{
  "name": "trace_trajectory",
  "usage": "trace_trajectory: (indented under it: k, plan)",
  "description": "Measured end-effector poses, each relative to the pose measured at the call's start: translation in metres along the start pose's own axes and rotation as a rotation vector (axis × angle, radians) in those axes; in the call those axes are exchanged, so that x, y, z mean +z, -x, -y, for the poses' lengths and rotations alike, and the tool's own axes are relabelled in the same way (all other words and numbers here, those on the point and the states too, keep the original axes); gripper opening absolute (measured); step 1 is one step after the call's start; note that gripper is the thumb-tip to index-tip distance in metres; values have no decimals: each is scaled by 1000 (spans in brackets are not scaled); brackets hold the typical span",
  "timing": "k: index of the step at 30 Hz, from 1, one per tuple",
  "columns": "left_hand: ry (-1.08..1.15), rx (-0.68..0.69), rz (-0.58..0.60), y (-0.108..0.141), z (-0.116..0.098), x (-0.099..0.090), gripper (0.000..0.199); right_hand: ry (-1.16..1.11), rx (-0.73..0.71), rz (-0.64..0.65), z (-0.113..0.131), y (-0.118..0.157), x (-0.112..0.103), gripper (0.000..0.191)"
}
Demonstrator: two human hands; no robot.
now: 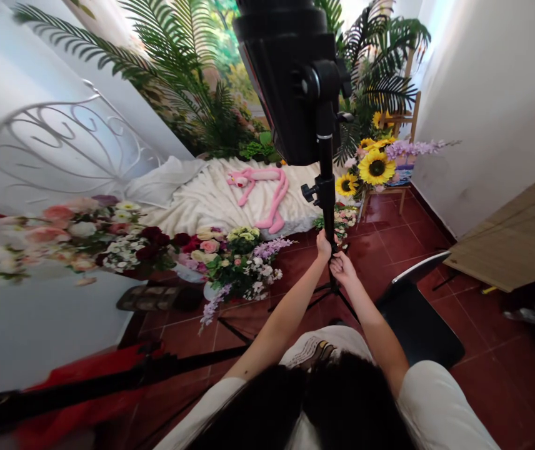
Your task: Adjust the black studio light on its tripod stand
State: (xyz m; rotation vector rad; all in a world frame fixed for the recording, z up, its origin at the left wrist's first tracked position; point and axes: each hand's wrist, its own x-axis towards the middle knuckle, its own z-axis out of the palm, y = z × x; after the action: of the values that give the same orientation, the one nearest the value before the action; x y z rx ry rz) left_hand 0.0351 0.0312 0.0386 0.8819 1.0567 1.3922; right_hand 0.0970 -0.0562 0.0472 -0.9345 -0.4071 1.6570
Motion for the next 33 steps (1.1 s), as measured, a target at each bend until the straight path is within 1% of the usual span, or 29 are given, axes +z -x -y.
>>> trace_trajectory:
  k: [3,5,7,9,12,13,15,17,20,23,27,30,33]
  plan:
    - [15,-9,17,2,-1,0,60,194,-131,-75,0,5,-7,50]
    - [2,5,23,2,-2,-1,61,285,-187,-97,3,9,-11,52]
    - [0,15,18,2,-2,0,60,332,-247,-94,12,11,-12,53]
    - [-5,14,0,2,-3,1,58,365,-378,-81,30,8,-5,52]
    - [-5,3,-29,2,-5,2,54,433,-638,-20,71,-6,21,45]
    - [1,-4,-23,2,-6,2,54,468,-702,17,86,-12,33,46]
    - [18,-13,7,4,-8,2,55,534,-804,105,113,-22,60,56]
    - [35,-9,29,5,-11,2,55,605,-878,198,134,-27,86,61]
    - [51,13,26,6,-13,2,54,703,-914,319,149,-26,115,62]
    - [58,-2,25,7,-15,2,58,768,-903,374,153,-20,127,59]
    - [89,-45,11,9,-17,3,62,821,-882,352,157,-15,132,59]
    - [105,-44,10,10,-19,3,63,827,-872,336,158,-18,133,59]
    - [100,-47,7,7,-19,4,64,827,-850,307,145,-24,123,55]
